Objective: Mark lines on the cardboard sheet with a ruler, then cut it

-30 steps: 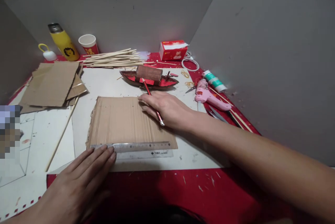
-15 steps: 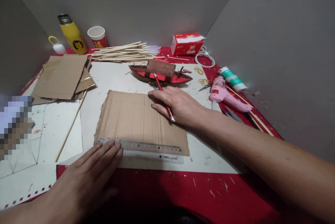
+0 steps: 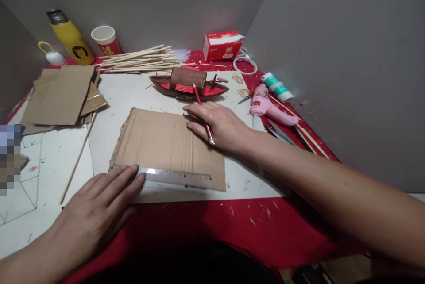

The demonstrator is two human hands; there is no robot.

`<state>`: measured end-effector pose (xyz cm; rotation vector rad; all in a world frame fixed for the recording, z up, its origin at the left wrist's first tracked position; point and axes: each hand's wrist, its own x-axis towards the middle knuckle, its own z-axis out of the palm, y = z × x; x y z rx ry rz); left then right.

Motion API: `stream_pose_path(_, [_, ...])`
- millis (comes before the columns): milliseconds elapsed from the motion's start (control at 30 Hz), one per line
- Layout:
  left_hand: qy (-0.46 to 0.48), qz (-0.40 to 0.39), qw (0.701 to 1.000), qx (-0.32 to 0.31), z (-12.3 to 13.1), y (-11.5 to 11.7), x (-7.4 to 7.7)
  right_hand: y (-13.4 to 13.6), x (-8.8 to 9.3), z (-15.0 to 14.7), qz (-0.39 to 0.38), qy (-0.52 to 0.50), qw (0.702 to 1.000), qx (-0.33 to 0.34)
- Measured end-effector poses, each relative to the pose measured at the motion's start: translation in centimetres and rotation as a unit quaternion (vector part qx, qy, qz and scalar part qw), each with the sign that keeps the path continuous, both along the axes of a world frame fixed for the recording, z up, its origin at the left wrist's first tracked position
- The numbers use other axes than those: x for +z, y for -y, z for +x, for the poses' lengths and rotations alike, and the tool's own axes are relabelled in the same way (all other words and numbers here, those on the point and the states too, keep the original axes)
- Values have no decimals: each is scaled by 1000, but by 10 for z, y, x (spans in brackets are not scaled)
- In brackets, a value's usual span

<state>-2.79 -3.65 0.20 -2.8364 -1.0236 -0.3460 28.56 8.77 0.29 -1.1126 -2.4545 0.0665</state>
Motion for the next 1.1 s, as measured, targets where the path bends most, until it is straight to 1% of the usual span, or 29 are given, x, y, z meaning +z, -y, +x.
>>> stream_pose_path(67, [-3,-2,1000,6,-2,-4,2,8,2,1,13,-15,1000,-10])
stream_pose_path(167, [17,-45,999,5,-2,-11,8,24,6,5,19,-29,999,-13])
stream_pose_path(300, [9,-103,994,34,4,-18,18,42,1,15,10,17,1000,-21])
stream_pose_path(400, [-7,-169,983,74,12,-22,27,50,-8,21,8,24,999,-35])
stream_pose_path(500, [5,-272,956,105,16,-27,39,53,-15,24,7,4,999,-43])
stream_pose_path(567, [50,-354,927,113,15,-32,47,53,-18,24,7,-7,999,-47])
stream_pose_path(600, [85,-393,907,123,14,-34,51,53,-19,23,5,-10,999,-48])
stream_pose_path(667, [166,-454,858,171,11,-38,56,53,-19,23,0,-13,999,-49])
stream_pose_path(733, [241,-495,800,238,10,-42,57,53,-20,23,-1,-13,999,-51])
stream_pose_path(800, [309,-530,734,291,12,-45,54,53,-20,23,1,-10,999,-53])
stream_pose_path(867, [368,-570,663,316,15,-47,48,53,-19,23,4,-6,999,-52])
stream_pose_path(900, [391,-585,635,318,17,-47,45,53,-19,23,4,-4,999,-51])
stream_pose_path(933, [410,-592,617,317,18,-48,42,53,-19,23,4,-4,999,-50])
stream_pose_path(967, [423,-591,611,314,19,-48,41,53,-19,23,4,-3,999,-49])
stream_pose_path(1100, [433,-566,636,297,19,-49,39,52,-19,24,0,-7,999,-46])
